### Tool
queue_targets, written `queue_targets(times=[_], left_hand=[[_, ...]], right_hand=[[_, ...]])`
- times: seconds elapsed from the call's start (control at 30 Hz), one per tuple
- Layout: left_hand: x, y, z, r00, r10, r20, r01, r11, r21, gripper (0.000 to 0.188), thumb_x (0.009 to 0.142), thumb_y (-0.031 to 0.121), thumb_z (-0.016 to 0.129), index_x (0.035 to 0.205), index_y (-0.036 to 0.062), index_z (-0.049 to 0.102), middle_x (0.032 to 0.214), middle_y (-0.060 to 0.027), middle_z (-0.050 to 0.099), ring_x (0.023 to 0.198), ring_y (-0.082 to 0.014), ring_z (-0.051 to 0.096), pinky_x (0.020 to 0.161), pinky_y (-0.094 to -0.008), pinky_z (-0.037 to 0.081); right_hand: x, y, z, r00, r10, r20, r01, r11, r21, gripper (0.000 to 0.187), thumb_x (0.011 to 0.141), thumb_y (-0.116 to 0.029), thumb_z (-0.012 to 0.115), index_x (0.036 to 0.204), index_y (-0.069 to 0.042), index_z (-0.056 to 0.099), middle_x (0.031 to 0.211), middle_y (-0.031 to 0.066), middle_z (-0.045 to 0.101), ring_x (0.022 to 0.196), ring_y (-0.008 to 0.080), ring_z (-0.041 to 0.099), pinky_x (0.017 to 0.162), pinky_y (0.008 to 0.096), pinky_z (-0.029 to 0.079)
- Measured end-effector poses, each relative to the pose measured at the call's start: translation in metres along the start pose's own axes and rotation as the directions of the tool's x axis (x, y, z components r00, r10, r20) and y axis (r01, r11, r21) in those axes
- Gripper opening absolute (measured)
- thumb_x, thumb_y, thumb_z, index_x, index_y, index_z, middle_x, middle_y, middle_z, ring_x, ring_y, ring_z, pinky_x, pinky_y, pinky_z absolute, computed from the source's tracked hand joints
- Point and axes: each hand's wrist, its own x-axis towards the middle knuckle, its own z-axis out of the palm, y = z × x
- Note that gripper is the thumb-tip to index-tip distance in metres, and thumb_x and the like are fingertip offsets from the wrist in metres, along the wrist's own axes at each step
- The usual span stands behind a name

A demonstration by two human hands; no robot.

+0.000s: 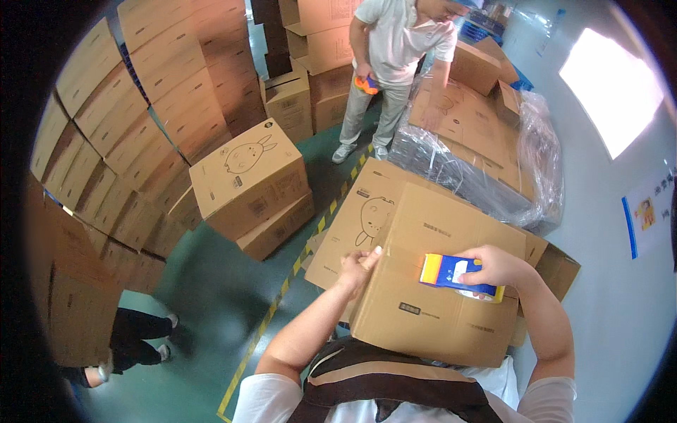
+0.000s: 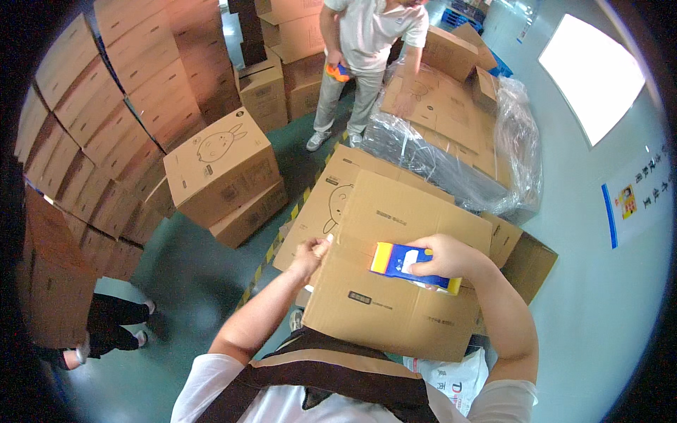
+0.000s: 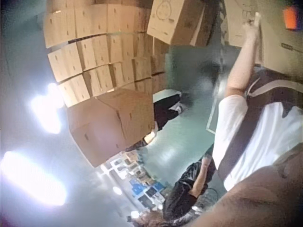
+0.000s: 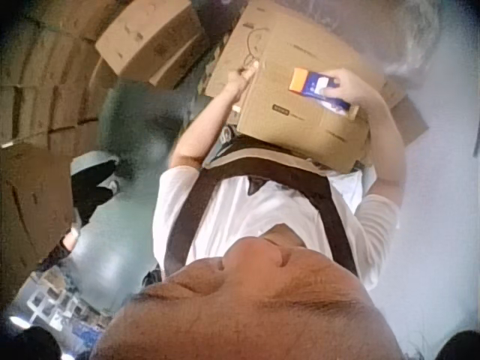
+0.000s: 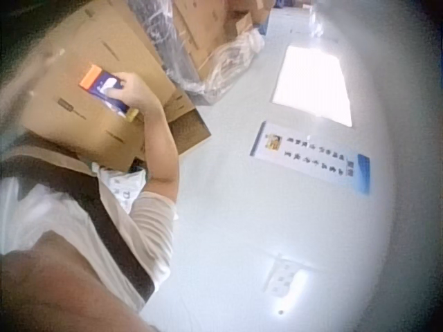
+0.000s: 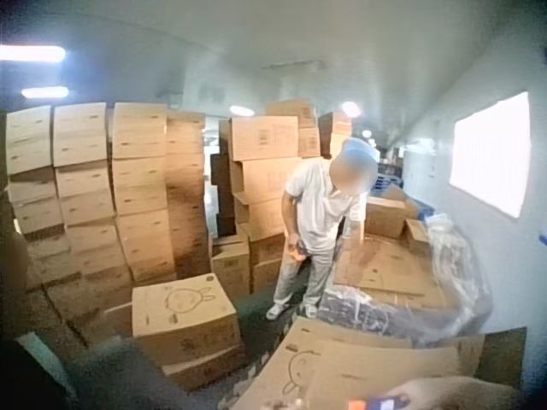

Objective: The person uses a handheld tape dispenser to seal cardboard boxes in a warehouse. They repeatedly fold the box flaps, apply tape to the seams, and place the sealed boxes onto a stack.

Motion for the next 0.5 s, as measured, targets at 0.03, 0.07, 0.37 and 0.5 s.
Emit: queue_targets(times=[0.03, 0.07, 0.37, 0.5], left_hand=[[-0.003, -0.007, 0.012, 0.981, 0.028, -0.194, 0.003, 0.988, 0.157, 0.044, 0.076, 0.039, 0.069, 0.092, -0.0003, 0.057, 0.086, -0.0060, 0.060, 0.080, -0.0161, 0.057, 0.076, -0.0292, 0.047], [-0.006, -0.017, 0.016, 0.923, 0.080, -0.376, 0.043, 0.951, 0.307, 0.042, 0.077, 0.038, 0.068, 0.092, 0.0001, 0.058, 0.087, -0.0056, 0.060, 0.081, -0.0152, 0.056, 0.076, -0.0282, 0.046], [-0.029, 0.020, -0.020, 0.743, 0.382, 0.550, -0.221, 0.915, -0.337, 0.088, 0.082, 0.063, 0.037, 0.141, 0.0036, 0.010, 0.147, -0.0176, 0.008, 0.136, -0.0307, 0.008, 0.109, -0.0385, 0.011], [-0.070, 0.103, -0.010, 0.581, 0.606, 0.543, -0.810, 0.363, 0.460, 0.105, 0.068, 0.071, 0.050, 0.139, 0.0009, 0.017, 0.145, -0.0181, 0.013, 0.131, -0.0365, 0.019, 0.107, -0.0431, 0.020]], right_hand=[[0.002, 0.001, 0.000, 1.000, 0.001, 0.004, -0.002, 0.998, 0.059, 0.042, 0.076, -0.012, 0.063, 0.116, -0.003, 0.055, 0.085, 0.0059, 0.063, 0.069, 0.0116, 0.059, 0.065, 0.0258, 0.048], [0.004, 0.005, 0.001, 1.000, 0.002, 0.010, -0.003, 0.993, 0.117, 0.040, 0.076, -0.012, 0.063, 0.115, -0.003, 0.056, 0.082, 0.0058, 0.063, 0.065, 0.0108, 0.058, 0.061, 0.0254, 0.047], [0.002, 0.004, -0.004, 0.993, -0.001, 0.121, -0.011, 0.995, 0.097, 0.043, 0.080, -0.016, 0.059, 0.120, -0.003, 0.050, 0.087, 0.0106, 0.063, 0.062, 0.0124, 0.060, 0.058, 0.0262, 0.050], [0.007, 0.003, -0.017, 0.964, 0.071, 0.257, -0.096, 0.992, 0.087, 0.045, 0.083, -0.019, 0.056, 0.123, -0.002, 0.045, 0.086, 0.0107, 0.063, 0.060, 0.0159, 0.063, 0.058, 0.0275, 0.052]])
